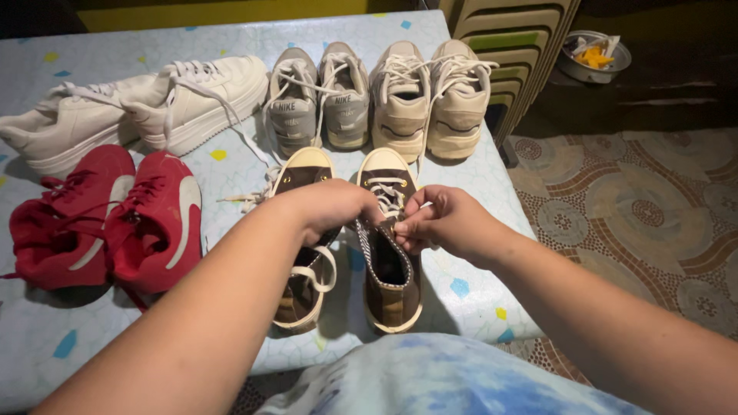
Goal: The person removes laces from a pair of red sneakers and then re-laces them by threading the laces through the eyelets and tying a knot. They then move to a pair of brown high-top sneakers and repeat the process of threading and tying the laces.
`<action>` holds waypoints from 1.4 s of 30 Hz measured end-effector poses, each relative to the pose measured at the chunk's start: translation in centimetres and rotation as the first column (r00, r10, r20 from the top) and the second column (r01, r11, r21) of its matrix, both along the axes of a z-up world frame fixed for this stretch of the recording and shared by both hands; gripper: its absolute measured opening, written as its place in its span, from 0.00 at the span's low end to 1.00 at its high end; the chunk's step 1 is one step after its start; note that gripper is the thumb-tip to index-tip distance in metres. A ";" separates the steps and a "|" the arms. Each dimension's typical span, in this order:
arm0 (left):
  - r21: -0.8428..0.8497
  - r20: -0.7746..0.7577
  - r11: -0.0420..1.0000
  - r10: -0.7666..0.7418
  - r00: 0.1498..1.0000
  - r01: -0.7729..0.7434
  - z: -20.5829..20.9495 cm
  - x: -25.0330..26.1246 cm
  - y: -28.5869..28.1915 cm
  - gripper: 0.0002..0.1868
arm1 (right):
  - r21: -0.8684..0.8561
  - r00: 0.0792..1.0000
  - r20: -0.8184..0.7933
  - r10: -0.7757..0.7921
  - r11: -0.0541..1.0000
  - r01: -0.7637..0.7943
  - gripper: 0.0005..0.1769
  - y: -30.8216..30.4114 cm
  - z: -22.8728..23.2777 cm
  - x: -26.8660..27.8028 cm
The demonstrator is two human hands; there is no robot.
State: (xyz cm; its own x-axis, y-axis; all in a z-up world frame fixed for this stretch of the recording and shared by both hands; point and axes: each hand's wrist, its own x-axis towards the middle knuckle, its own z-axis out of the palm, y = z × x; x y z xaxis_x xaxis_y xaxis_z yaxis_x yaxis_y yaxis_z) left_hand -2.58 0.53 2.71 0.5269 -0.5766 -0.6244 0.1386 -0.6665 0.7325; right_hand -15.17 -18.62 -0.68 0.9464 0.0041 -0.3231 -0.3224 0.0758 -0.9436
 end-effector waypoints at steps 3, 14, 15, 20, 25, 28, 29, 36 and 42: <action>0.004 0.136 0.991 -0.137 0.981 0.137 -0.3 0.2 -0.3 0.14 | -0.035 0.999 0.025 0.030 0.999 -0.029 0.08 0.1 -0.2 0.2; -0.298 -0.119 0.867 0.380 0.917 -0.398 2.0 7.4 3.8 0.11 | -0.691 0.745 0.470 0.473 0.722 -0.023 0.19 1.5 5.0 -0.1; -0.411 -0.062 0.863 0.295 0.953 -0.294 3.3 9.8 6.8 0.11 | -0.705 0.822 0.341 0.456 0.702 -0.097 0.26 1.5 5.4 -0.1; -0.543 -0.587 -0.137 0.767 0.258 -0.828 4.4 18.0 19.7 0.06 | -0.662 0.987 -0.061 0.148 0.735 -0.151 0.27 2.3 6.5 0.9; -0.820 -0.571 -0.186 0.339 0.747 -0.542 5.0 15.3 18.8 0.14 | -0.659 0.992 -0.044 0.115 0.743 -0.115 0.27 4.4 7.8 2.6; -0.659 0.105 0.719 0.377 0.920 -0.219 6.2 9.9 11.9 0.14 | -0.750 0.979 -0.185 0.082 0.632 -0.195 0.22 5.1 8.4 2.7; -0.270 0.439 0.956 0.231 0.868 -0.118 5.9 7.8 9.7 0.10 | -0.764 0.974 -0.199 0.104 0.606 -0.221 0.18 5.0 8.3 2.6; 0.321 0.542 0.896 -0.440 0.716 0.308 4.2 0.5 2.8 0.14 | -0.399 0.987 -0.141 0.083 0.907 -0.133 0.12 2.0 5.4 -0.2; 0.480 0.661 0.841 -0.535 0.526 0.251 6.1 1.0 2.6 0.19 | -0.313 0.990 -0.059 0.127 0.940 -0.139 0.11 1.4 4.0 -1.3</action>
State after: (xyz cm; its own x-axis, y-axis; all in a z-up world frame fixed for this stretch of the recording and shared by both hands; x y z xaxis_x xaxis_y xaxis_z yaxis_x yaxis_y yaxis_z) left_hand -1.54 3.09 8.81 0.6399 -0.7124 -0.2883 -0.6894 -0.6978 0.1942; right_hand -16.44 -17.24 3.34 0.9313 0.0210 -0.3635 -0.3449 -0.2697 -0.8991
